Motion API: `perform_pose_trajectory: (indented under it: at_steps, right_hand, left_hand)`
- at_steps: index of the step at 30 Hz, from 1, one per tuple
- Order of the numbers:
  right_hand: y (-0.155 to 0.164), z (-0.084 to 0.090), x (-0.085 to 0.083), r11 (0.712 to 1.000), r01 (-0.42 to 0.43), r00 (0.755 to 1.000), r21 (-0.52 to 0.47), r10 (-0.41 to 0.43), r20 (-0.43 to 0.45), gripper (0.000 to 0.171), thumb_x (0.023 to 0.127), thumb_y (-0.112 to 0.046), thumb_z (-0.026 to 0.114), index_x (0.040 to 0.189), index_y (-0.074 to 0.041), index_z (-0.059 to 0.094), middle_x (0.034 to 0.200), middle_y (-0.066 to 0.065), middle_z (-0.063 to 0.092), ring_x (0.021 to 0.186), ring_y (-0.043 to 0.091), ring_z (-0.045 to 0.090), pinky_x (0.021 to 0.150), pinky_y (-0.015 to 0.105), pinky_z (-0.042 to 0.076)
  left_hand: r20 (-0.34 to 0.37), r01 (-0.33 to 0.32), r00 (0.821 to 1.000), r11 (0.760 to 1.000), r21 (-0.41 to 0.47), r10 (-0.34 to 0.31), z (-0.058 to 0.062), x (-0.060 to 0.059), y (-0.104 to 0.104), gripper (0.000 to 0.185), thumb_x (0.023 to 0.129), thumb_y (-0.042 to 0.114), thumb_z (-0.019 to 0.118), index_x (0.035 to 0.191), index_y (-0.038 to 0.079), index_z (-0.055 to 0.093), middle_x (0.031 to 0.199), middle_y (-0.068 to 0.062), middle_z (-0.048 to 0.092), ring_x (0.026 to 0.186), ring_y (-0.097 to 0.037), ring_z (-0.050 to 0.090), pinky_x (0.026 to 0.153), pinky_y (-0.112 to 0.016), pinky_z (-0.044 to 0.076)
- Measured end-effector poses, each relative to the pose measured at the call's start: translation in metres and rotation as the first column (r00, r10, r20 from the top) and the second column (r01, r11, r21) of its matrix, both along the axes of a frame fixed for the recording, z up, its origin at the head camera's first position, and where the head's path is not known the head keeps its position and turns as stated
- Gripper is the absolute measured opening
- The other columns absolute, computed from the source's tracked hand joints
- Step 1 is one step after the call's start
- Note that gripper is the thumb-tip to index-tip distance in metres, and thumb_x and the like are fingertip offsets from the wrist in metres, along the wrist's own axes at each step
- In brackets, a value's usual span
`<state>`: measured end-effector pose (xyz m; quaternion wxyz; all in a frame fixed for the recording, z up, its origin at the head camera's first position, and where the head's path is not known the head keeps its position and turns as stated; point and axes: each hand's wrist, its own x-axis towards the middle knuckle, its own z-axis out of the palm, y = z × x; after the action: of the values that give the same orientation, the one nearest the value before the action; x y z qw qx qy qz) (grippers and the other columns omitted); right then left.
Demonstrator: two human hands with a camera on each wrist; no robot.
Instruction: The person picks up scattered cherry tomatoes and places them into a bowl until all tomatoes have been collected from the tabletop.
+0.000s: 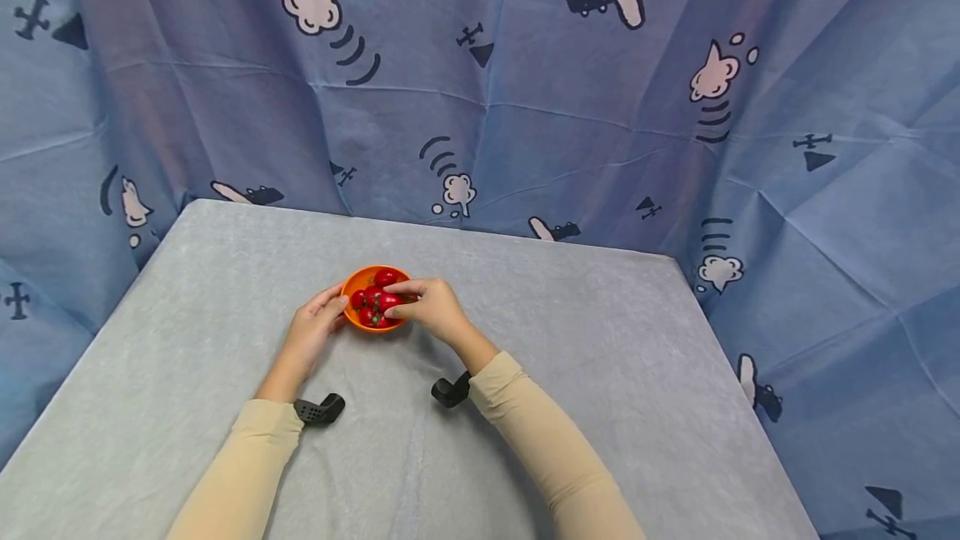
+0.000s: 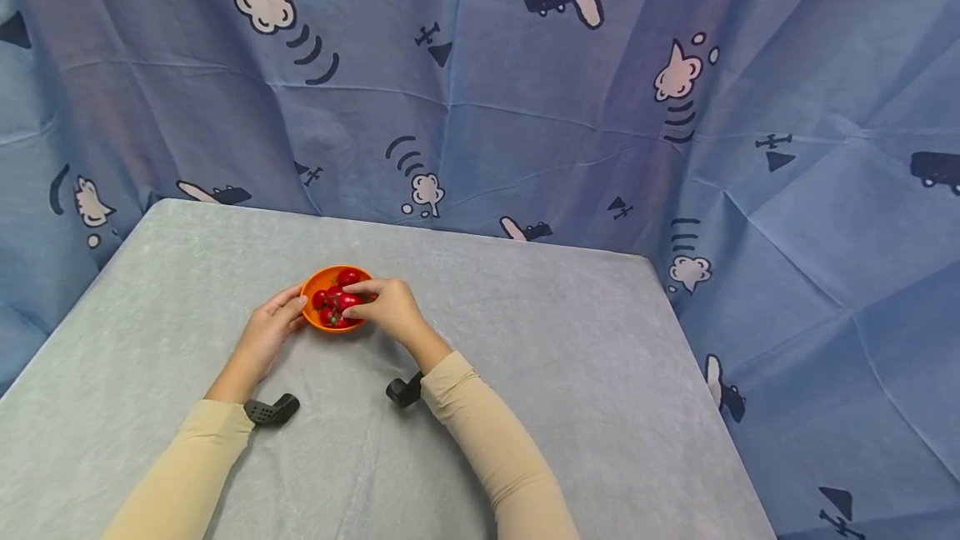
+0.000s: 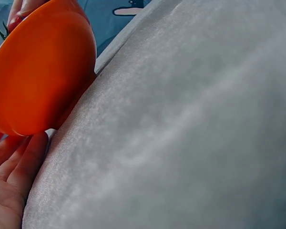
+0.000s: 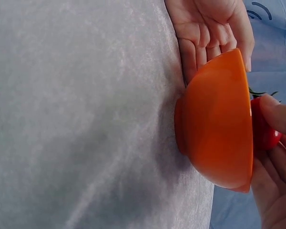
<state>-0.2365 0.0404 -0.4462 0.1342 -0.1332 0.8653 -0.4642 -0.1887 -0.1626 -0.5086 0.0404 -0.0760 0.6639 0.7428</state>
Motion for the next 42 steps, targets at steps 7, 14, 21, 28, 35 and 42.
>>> perform_pose_trajectory:
  at_steps: [7, 14, 21, 28, 35, 42]
  right_hand:
    - [0.000, 0.001, 0.001, 1.000, 0.005, 1.000, 0.004, -0.005, -0.005, 0.036, 0.078, -0.013, 0.085, 0.113, -0.014, 0.077, 0.130, 0.011, 0.067, 0.128, 0.026, 0.057, 0.109, 0.040, 0.047]
    - [0.001, 0.001, 0.002, 1.000, 0.017, 1.000, 0.006, -0.017, -0.012, 0.040, 0.078, -0.012, 0.085, 0.117, -0.014, 0.076, 0.132, 0.011, 0.066, 0.129, 0.026, 0.056, 0.108, 0.039, 0.048]
    - [0.003, 0.002, 0.005, 0.999, 0.043, 0.999, -0.005, -0.043, 0.006, 0.040, 0.077, -0.011, 0.085, 0.116, -0.013, 0.076, 0.132, 0.011, 0.066, 0.130, 0.026, 0.056, 0.107, 0.039, 0.048]
    - [0.006, 0.001, 0.007, 0.993, 0.066, 0.997, -0.103, -0.061, 0.047, 0.041, 0.078, -0.006, 0.083, 0.119, -0.010, 0.074, 0.126, 0.008, 0.070, 0.125, 0.022, 0.061, 0.097, 0.032, 0.055]
    - [0.023, 0.004, 0.010, 0.958, 0.104, 0.995, -0.269, -0.096, 0.041, 0.041, 0.080, 0.003, 0.078, 0.120, 0.000, 0.071, 0.125, 0.015, 0.070, 0.121, 0.026, 0.064, 0.096, 0.026, 0.055]
    - [0.052, 0.010, 0.013, 0.934, 0.196, 0.976, -0.298, -0.216, -0.037, 0.030, 0.088, -0.008, 0.074, 0.118, -0.003, 0.073, 0.118, 0.014, 0.073, 0.114, 0.025, 0.068, 0.098, 0.034, 0.055]
  left_hand:
    - [0.005, 0.004, 1.000, 1.000, -0.005, -0.004, -0.001, 0.000, 0.000, 0.053, 0.105, 0.026, 0.048, 0.153, 0.004, 0.037, 0.155, -0.017, 0.042, 0.095, 0.012, 0.060, 0.086, -0.008, 0.049]
    - [0.005, 0.012, 1.000, 1.000, -0.007, -0.012, -0.001, -0.001, 0.000, 0.054, 0.105, 0.027, 0.048, 0.153, 0.005, 0.037, 0.156, -0.016, 0.041, 0.096, 0.013, 0.059, 0.087, -0.007, 0.049]
    - [0.012, 0.022, 1.000, 1.000, -0.022, -0.021, -0.002, -0.001, 0.003, 0.054, 0.105, 0.028, 0.048, 0.153, 0.005, 0.036, 0.156, -0.016, 0.040, 0.096, 0.013, 0.059, 0.087, -0.007, 0.049]
    - [0.009, 0.006, 1.000, 1.000, -0.026, -0.005, 0.002, 0.001, 0.002, 0.054, 0.106, 0.027, 0.047, 0.153, 0.005, 0.036, 0.155, -0.018, 0.042, 0.093, 0.013, 0.060, 0.086, -0.007, 0.049]
    - [0.019, 0.005, 1.000, 1.000, -0.024, -0.004, 0.002, 0.001, 0.001, 0.056, 0.105, 0.030, 0.048, 0.153, 0.005, 0.036, 0.156, -0.016, 0.041, 0.095, 0.013, 0.059, 0.086, -0.006, 0.048]
    - [0.023, -0.001, 1.000, 1.000, -0.025, 0.002, 0.001, 0.000, 0.002, 0.055, 0.105, 0.029, 0.047, 0.153, 0.004, 0.036, 0.156, -0.017, 0.040, 0.094, 0.013, 0.058, 0.085, -0.006, 0.048]
